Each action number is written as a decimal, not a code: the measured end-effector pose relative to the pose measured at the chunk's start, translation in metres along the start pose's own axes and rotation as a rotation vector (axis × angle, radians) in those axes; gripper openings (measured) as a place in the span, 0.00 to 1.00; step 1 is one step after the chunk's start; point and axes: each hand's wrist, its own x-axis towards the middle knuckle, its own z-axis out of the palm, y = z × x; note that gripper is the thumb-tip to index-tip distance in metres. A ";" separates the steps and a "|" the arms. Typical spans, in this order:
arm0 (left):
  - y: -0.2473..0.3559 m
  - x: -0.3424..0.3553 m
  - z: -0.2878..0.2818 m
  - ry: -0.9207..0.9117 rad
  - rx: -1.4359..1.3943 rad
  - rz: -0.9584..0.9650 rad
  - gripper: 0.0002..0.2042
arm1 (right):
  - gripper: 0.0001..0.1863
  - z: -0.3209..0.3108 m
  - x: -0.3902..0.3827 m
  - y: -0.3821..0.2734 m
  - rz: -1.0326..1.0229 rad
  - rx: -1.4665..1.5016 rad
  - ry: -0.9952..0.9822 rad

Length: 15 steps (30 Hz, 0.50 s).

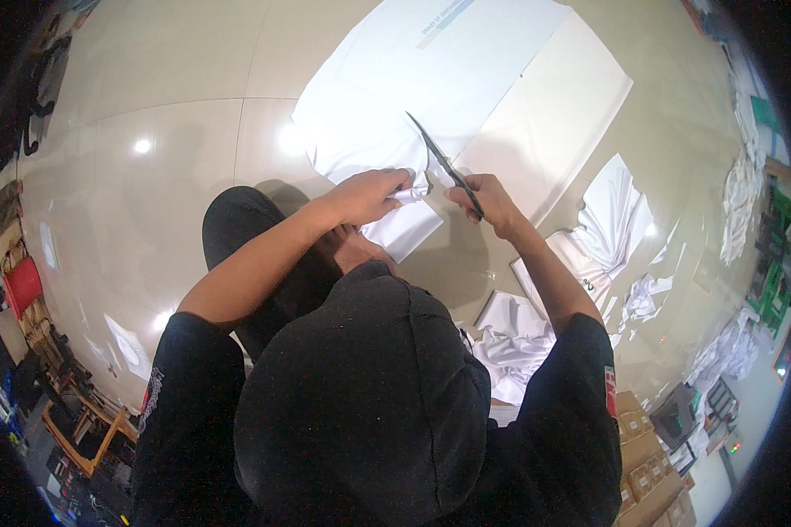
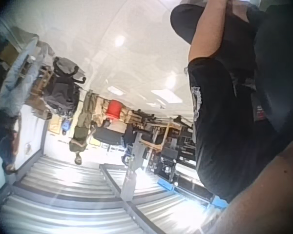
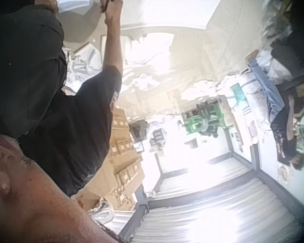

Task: The person sits on the floor and uses scissors to cut a large white fabric sheet along a printed pattern. They trim the edges and separate the fabric into two distinct pieces, leaving the cut pieces on the floor.

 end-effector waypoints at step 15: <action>-0.004 0.000 0.002 -0.008 0.020 -0.013 0.15 | 0.16 -0.008 0.001 -0.011 0.032 -0.042 -0.025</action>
